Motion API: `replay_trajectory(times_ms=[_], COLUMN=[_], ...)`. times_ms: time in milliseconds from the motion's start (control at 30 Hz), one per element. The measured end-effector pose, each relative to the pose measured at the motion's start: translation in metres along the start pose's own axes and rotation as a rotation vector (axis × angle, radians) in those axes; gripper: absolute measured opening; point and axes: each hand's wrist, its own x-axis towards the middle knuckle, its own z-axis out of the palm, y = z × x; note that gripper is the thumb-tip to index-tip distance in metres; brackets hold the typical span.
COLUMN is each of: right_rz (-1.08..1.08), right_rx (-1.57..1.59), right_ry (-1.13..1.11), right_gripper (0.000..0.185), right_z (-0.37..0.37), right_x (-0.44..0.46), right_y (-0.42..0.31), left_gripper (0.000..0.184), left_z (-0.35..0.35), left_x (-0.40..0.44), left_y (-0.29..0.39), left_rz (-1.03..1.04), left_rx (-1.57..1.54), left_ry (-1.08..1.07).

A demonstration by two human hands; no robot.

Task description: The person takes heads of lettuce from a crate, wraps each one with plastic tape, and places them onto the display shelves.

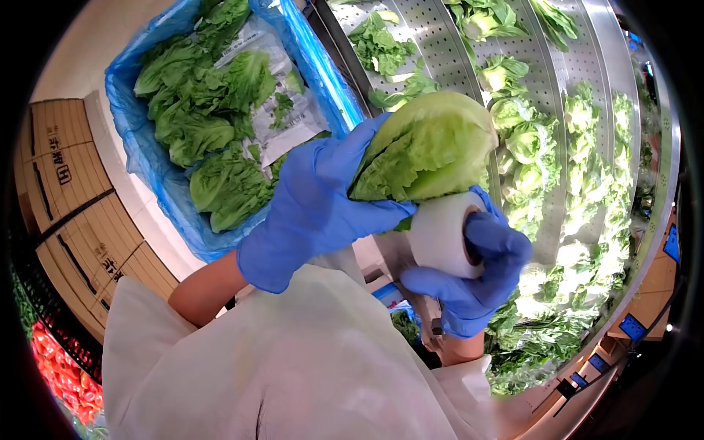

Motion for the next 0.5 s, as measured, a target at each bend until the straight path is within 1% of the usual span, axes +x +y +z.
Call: replay_trajectory(times_ms=[33,67,100,133,167,200,233,267,300,333,367,433,467,500], right_rz=[0.020,0.145,0.356,0.571,0.567,0.791,1.004,0.946,0.940,0.988,1.039,1.061,0.921,0.779], right_rx=[0.034,-0.134,-0.041,0.038,0.039,0.361,0.691,0.596,0.601,0.551,0.499,0.475,0.531,0.584], right_ry=[0.020,-0.095,-0.147,-0.182,-0.173,-0.155,-0.136,-0.144,-0.141,-0.132,-0.122,-0.094,-0.104,-0.111], right_gripper=[0.049,0.052,0.057,0.061,0.061,0.068,0.076,0.078,0.078,0.078,0.078,0.078,0.076,0.074], right_z=[0.001,0.000,-0.001,-0.001,-0.005,-0.012,-0.019,-0.022,-0.026,-0.028,-0.029,-0.030,-0.031,-0.032], right_x=[-0.001,0.000,0.002,0.004,0.010,0.018,0.022,0.016,0.011,0.007,0.004,0.000,-0.004,-0.005], right_y=[-0.001,-0.005,-0.007,-0.010,-0.012,-0.012,-0.012,-0.004,-0.001,-0.002,-0.003,-0.006,-0.005,-0.006], left_gripper=[0.074,0.073,0.073,0.072,0.072,0.068,0.068,0.069,0.071,0.069,0.069,0.067,0.067,0.067], left_z=[-0.002,-0.004,-0.006,-0.010,-0.012,-0.020,-0.021,-0.023,-0.025,-0.029,-0.030,-0.029,-0.026,-0.023], left_x=[0.001,0.003,0.006,0.010,0.013,0.018,0.019,0.022,0.025,0.026,0.026,0.026,0.025,0.023], left_y=[-0.002,-0.004,-0.008,-0.013,-0.015,-0.005,-0.008,-0.014,-0.017,-0.016,-0.016,-0.015,-0.016,-0.019], left_rz=[0.012,0.027,0.034,-0.113,-0.259,-0.415,-0.411,-0.535,-0.658,-0.659,-0.660,-0.673,-0.675,-0.554], left_rx=[0.059,0.116,0.117,-0.029,-0.172,-0.298,-0.293,-0.497,-0.703,-0.781,-0.777,-0.753,-0.750,-0.449], left_ry=[-0.023,-0.046,-0.051,-0.119,-0.185,-0.242,-0.244,-0.321,-0.397,-0.440,-0.440,-0.470,-0.476,-0.454])
